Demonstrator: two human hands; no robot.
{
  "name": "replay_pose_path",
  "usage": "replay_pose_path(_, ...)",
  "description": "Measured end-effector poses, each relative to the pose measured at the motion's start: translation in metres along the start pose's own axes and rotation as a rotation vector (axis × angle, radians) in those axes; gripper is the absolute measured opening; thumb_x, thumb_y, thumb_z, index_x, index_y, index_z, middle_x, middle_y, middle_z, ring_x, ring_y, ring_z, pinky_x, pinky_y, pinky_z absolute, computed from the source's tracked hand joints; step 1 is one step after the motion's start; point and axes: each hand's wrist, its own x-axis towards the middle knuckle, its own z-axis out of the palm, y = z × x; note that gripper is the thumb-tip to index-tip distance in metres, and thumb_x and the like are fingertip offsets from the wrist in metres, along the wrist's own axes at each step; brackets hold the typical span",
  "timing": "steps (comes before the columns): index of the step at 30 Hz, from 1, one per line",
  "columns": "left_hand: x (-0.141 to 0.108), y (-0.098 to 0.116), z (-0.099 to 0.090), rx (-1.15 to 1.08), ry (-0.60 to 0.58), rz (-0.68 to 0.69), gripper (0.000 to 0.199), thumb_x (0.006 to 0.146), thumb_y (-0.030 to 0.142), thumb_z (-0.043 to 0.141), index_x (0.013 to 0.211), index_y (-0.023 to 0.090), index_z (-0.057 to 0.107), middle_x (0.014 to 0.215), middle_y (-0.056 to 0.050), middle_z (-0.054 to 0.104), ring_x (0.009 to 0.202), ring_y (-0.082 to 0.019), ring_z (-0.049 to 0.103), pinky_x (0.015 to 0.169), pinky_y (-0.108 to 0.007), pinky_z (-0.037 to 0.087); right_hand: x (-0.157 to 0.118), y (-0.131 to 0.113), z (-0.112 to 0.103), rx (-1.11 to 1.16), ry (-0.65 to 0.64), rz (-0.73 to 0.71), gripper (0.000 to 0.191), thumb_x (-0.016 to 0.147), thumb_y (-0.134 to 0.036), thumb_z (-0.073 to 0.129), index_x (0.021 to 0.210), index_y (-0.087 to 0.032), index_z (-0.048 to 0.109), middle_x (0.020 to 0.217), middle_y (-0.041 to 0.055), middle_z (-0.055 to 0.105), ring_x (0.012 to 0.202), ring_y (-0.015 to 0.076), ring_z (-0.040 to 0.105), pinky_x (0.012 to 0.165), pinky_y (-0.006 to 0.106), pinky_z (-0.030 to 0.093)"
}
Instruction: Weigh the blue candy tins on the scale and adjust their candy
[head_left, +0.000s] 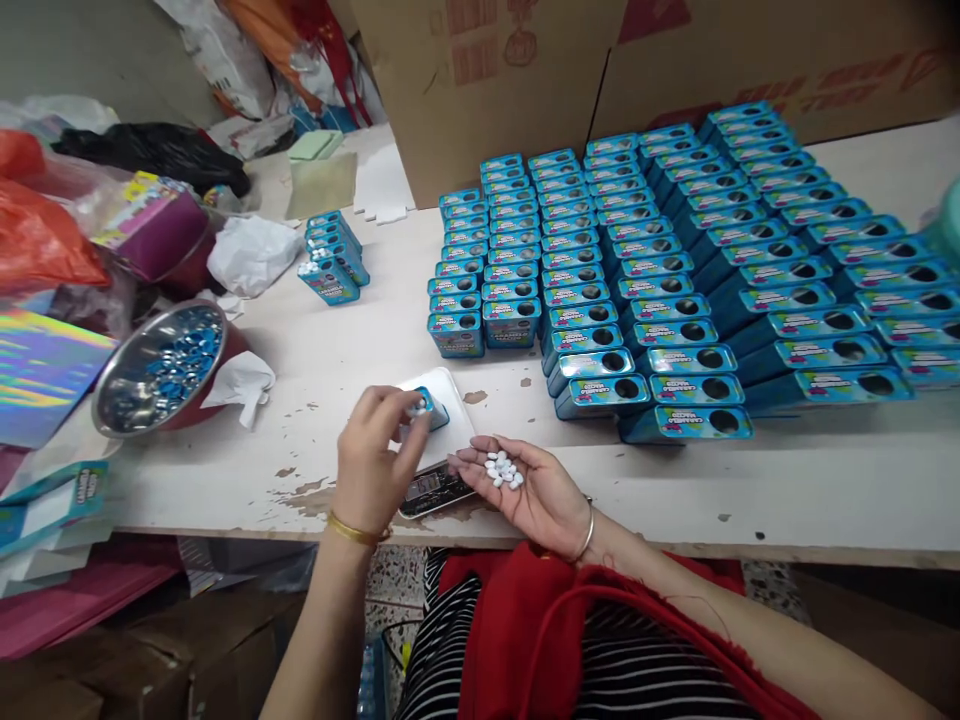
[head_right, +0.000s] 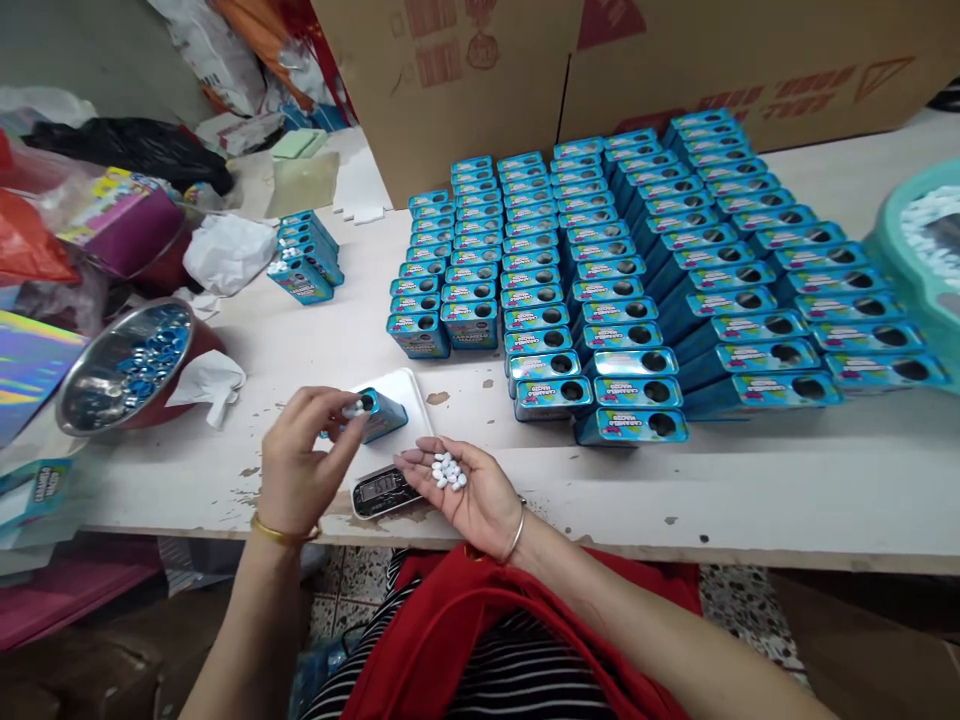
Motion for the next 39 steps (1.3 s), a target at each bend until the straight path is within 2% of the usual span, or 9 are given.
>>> replay_pose_path(6, 0.008, -0.018, -0.006, 0.094, -0.124, -0.002, 0.019, 0.085, 0.02, 0.057, 0.105, 0.018, 0.06, 0.092, -0.003, 0.058, 0.068, -0.008, 0.053, 0.062, -0.023, 0.047, -0.001, -0.006, -0.008, -0.018, 0.02, -0.043, 0.024, 0.091, -0.014, 0.038, 0.095, -0.004, 0.06, 0.092, 0.0156, 0.068, 0.093, 0.0233, 0.067, 0.08, 0.028, 0.057)
replay_pose_path(13, -0.002, -0.008, -0.018, 0.003, 0.081, -0.122, 0.013, 0.084, 0.021, 0.061, 0.096, 0.018, 0.062, 0.086, -0.001, 0.059, 0.069, -0.008, 0.052, 0.063, -0.023, 0.044, -0.002, -0.009, -0.016, -0.026, 0.02, -0.051, 0.024, 0.089, -0.014, 0.041, 0.095, -0.004, 0.062, 0.095, 0.015, 0.068, 0.097, 0.0243, 0.065, 0.082, 0.029, 0.056)
replay_pose_path(15, -0.012, 0.007, -0.004, -0.084, 0.026, -0.085, 0.014, 0.085, 0.02, 0.059, 0.098, 0.017, 0.06, 0.087, -0.002, 0.059, 0.074, -0.009, 0.053, 0.065, -0.023, 0.046, -0.002, -0.007, -0.019, -0.029, 0.011, -0.038, 0.024, 0.089, -0.014, 0.041, 0.094, -0.004, 0.062, 0.093, 0.0141, 0.068, 0.093, 0.0219, 0.067, 0.082, 0.029, 0.056)
replay_pose_path(19, -0.038, 0.044, 0.043, -0.215, -0.274, 0.146, 0.016, 0.089, 0.018, 0.049, 0.102, 0.014, 0.058, 0.099, -0.009, 0.059, 0.091, -0.015, 0.056, 0.078, -0.031, 0.05, -0.003, -0.004, -0.025, -0.023, 0.015, -0.002, 0.023, 0.089, -0.015, 0.039, 0.087, -0.009, 0.062, 0.079, 0.007, 0.068, 0.07, 0.0123, 0.065, 0.074, 0.023, 0.055)
replay_pose_path(24, -0.059, 0.065, 0.069, -0.17, -0.347, 0.304, 0.019, 0.09, 0.022, 0.046, 0.101, 0.013, 0.059, 0.106, -0.009, 0.062, 0.097, -0.019, 0.054, 0.086, -0.037, 0.047, -0.013, -0.009, -0.027, -0.099, 0.074, 0.05, 0.027, 0.086, -0.019, 0.041, 0.102, -0.011, 0.06, 0.091, 0.0099, 0.069, 0.089, 0.0176, 0.066, 0.086, 0.03, 0.051)
replay_pose_path(29, -0.062, 0.066, 0.065, -0.19, -0.406, 0.331, 0.02, 0.091, 0.023, 0.043, 0.096, 0.014, 0.061, 0.095, -0.007, 0.063, 0.087, -0.017, 0.054, 0.078, -0.032, 0.046, -0.014, -0.011, -0.027, -0.133, 0.182, 0.023, 0.023, 0.085, -0.016, 0.043, 0.103, -0.013, 0.057, 0.086, 0.0074, 0.069, 0.088, 0.017, 0.067, 0.083, 0.028, 0.051)
replay_pose_path(34, -0.061, 0.063, 0.061, -0.204, -0.415, 0.355, 0.018, 0.092, 0.023, 0.044, 0.094, 0.015, 0.06, 0.091, -0.006, 0.063, 0.085, -0.015, 0.055, 0.078, -0.032, 0.046, -0.006, -0.006, -0.039, -0.122, 0.148, 0.066, 0.017, 0.085, -0.025, 0.057, 0.099, -0.016, 0.059, 0.079, 0.0028, 0.066, 0.072, 0.0132, 0.065, 0.068, 0.023, 0.053)
replay_pose_path(36, -0.057, 0.055, 0.051, -0.195, -0.353, 0.318, 0.016, 0.091, 0.021, 0.046, 0.098, 0.016, 0.059, 0.095, -0.006, 0.062, 0.088, -0.016, 0.056, 0.079, -0.032, 0.047, -0.004, -0.005, -0.045, -0.148, 0.13, 0.023, 0.019, 0.085, -0.028, 0.06, 0.099, -0.014, 0.06, 0.075, 0.0015, 0.063, 0.062, 0.0104, 0.061, 0.056, 0.019, 0.05)
replay_pose_path(39, -0.047, 0.03, 0.027, -0.105, -0.132, 0.179, 0.022, 0.087, 0.02, 0.054, 0.11, 0.019, 0.055, 0.104, -0.007, 0.059, 0.097, -0.016, 0.054, 0.083, -0.033, 0.047, -0.004, -0.005, -0.047, -0.195, 0.117, -0.07, 0.019, 0.088, -0.026, 0.057, 0.099, -0.011, 0.061, 0.072, 0.0019, 0.061, 0.061, 0.0092, 0.059, 0.05, 0.016, 0.047)
